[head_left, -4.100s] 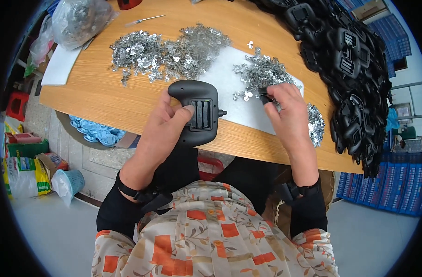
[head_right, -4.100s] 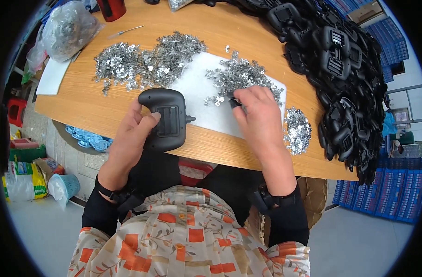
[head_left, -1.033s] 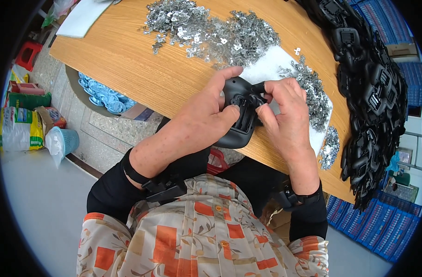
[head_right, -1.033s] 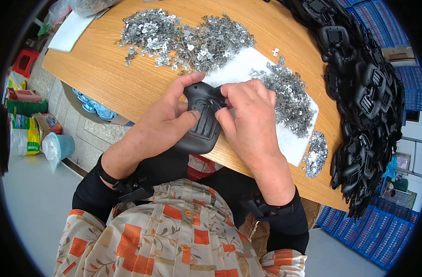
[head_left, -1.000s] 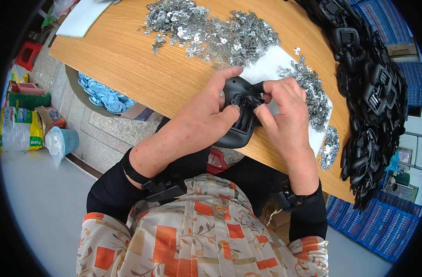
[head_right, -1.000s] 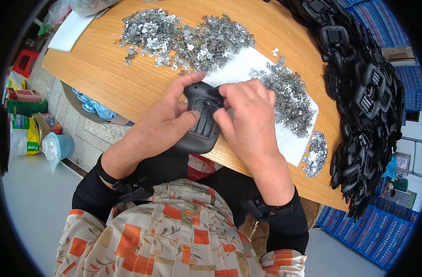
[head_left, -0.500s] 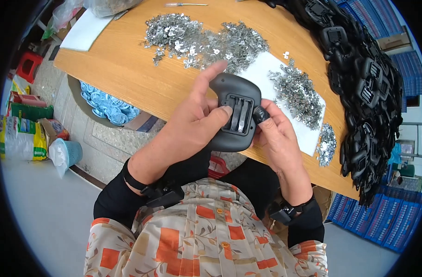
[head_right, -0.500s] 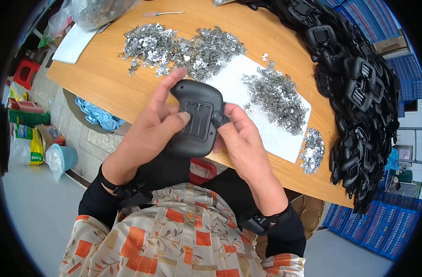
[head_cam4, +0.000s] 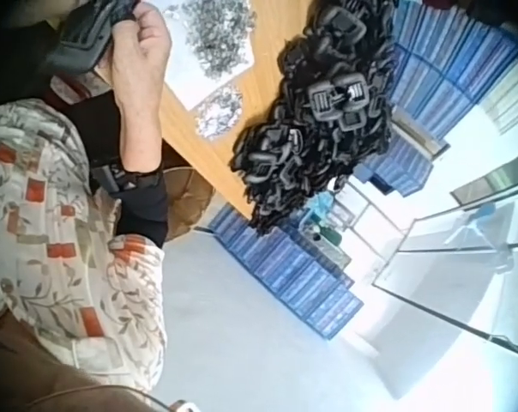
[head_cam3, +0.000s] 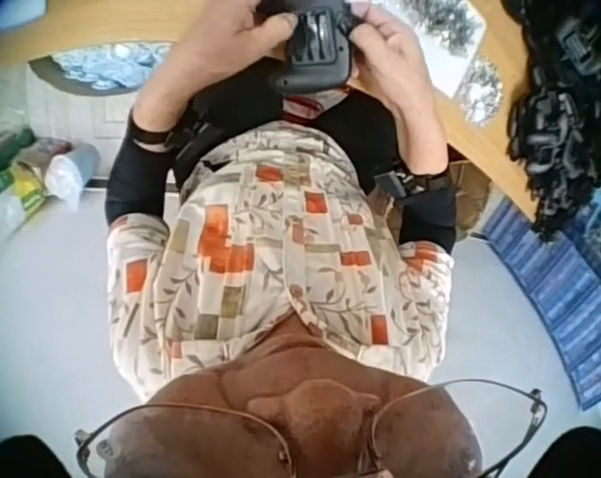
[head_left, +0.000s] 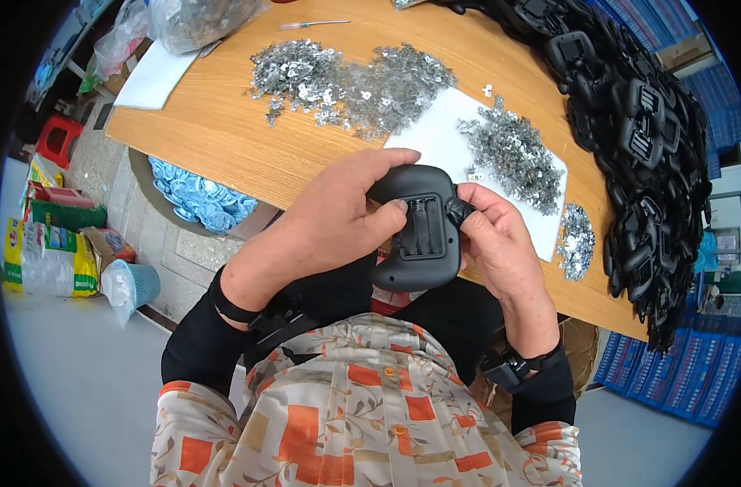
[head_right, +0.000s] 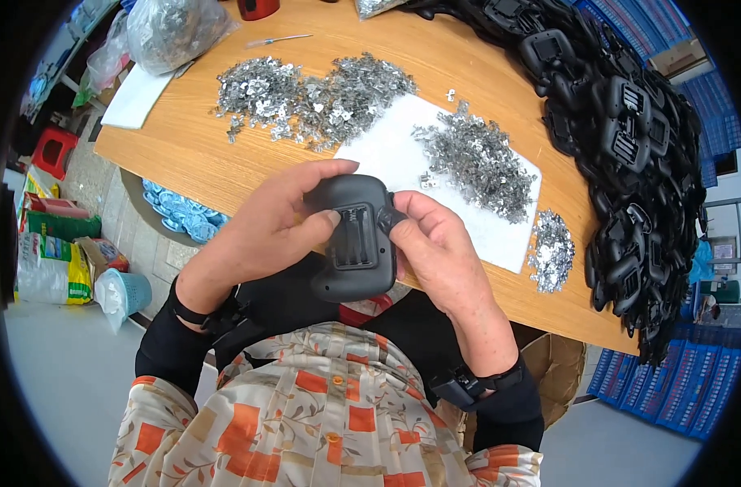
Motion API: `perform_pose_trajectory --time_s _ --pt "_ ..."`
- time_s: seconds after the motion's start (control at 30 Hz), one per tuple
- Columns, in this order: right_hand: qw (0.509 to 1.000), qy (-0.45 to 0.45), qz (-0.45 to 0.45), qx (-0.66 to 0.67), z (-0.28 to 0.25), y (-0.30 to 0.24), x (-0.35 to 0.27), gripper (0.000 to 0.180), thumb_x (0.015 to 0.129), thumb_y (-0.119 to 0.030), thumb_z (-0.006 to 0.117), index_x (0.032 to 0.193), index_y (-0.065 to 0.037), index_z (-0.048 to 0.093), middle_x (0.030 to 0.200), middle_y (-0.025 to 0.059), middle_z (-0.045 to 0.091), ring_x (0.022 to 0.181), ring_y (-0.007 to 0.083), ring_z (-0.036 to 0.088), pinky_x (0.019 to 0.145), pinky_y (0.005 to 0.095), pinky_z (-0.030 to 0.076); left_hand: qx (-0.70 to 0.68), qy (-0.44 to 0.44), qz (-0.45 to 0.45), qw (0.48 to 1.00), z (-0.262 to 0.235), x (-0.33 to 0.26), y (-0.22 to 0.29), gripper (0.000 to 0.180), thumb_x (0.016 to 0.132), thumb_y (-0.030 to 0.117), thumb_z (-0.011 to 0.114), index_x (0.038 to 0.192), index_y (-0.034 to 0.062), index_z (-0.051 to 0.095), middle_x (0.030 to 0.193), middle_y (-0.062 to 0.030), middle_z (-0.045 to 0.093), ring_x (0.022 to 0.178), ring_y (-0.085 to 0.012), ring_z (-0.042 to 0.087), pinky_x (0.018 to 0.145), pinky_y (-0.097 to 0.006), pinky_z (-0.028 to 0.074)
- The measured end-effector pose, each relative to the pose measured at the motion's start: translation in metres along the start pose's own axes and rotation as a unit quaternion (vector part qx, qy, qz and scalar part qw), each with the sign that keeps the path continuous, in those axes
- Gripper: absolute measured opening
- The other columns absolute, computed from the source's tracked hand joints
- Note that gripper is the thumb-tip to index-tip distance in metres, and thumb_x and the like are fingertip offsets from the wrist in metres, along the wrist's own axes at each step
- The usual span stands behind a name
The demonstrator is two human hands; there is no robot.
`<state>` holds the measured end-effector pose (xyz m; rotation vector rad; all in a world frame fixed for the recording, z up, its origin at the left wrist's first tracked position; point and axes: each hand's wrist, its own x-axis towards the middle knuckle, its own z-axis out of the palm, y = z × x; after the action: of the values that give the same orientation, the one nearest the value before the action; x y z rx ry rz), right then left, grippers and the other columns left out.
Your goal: Assembling small silver components onto the back of a black handheld game controller.
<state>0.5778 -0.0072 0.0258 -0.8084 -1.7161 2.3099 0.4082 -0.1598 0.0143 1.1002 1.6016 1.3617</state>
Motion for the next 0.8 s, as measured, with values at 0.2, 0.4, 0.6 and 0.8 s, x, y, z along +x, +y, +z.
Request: perform_pose_trajectory --time_s 0.2,0.4,0.6,0.8 --pt "1.000 0.009 0.005 0.006 0.003 -0.001 -0.003 0.021 0.100 -0.009 0.051 0.117 0.001 0.059 0.083 -0.0005 0.064 0.061 0.0042 0.055 0.053 0.0200 0.044 0.293 0.068 0.132 0.944 0.009 0.002 -0.002 0.048 0.090 0.004 0.053 0.138 -0.0004 0.051 0.111 -0.0115 0.064 0.098 -0.0186 0.065 0.082 -0.031 0.053" --pt "0.992 0.019 -0.119 0.046 0.015 0.000 0.003 0.019 0.103 -0.013 0.056 0.114 0.001 0.060 0.083 -0.0008 0.063 0.066 0.0051 0.056 0.059 0.0202 0.045 -0.228 -0.016 -0.041 0.973 0.006 0.000 -0.015 0.037 0.096 0.011 0.052 0.131 -0.0020 0.052 0.101 -0.0109 0.064 0.091 -0.0183 0.063 0.080 -0.033 0.052" --pt "0.985 0.022 -0.170 0.027 0.037 0.021 0.020 0.011 0.096 0.003 0.056 0.106 0.002 0.058 0.081 0.0014 0.065 0.071 0.0048 0.059 0.063 0.0207 0.047 -0.292 0.006 -0.032 0.956 0.019 -0.005 -0.018 0.032 0.101 0.011 0.053 0.131 -0.0002 0.053 0.098 -0.0068 0.065 0.089 -0.0167 0.064 0.077 -0.029 0.052" --pt "0.990 0.015 -0.133 0.040 0.038 0.030 0.024 0.009 0.096 0.002 0.054 0.104 0.002 0.059 0.081 0.0011 0.065 0.070 0.0040 0.059 0.062 0.0198 0.046 0.033 0.041 0.036 0.998 0.022 -0.008 -0.013 0.032 0.103 0.014 0.050 0.131 0.0001 0.051 0.100 -0.0056 0.064 0.088 -0.0141 0.063 0.079 -0.028 0.051"
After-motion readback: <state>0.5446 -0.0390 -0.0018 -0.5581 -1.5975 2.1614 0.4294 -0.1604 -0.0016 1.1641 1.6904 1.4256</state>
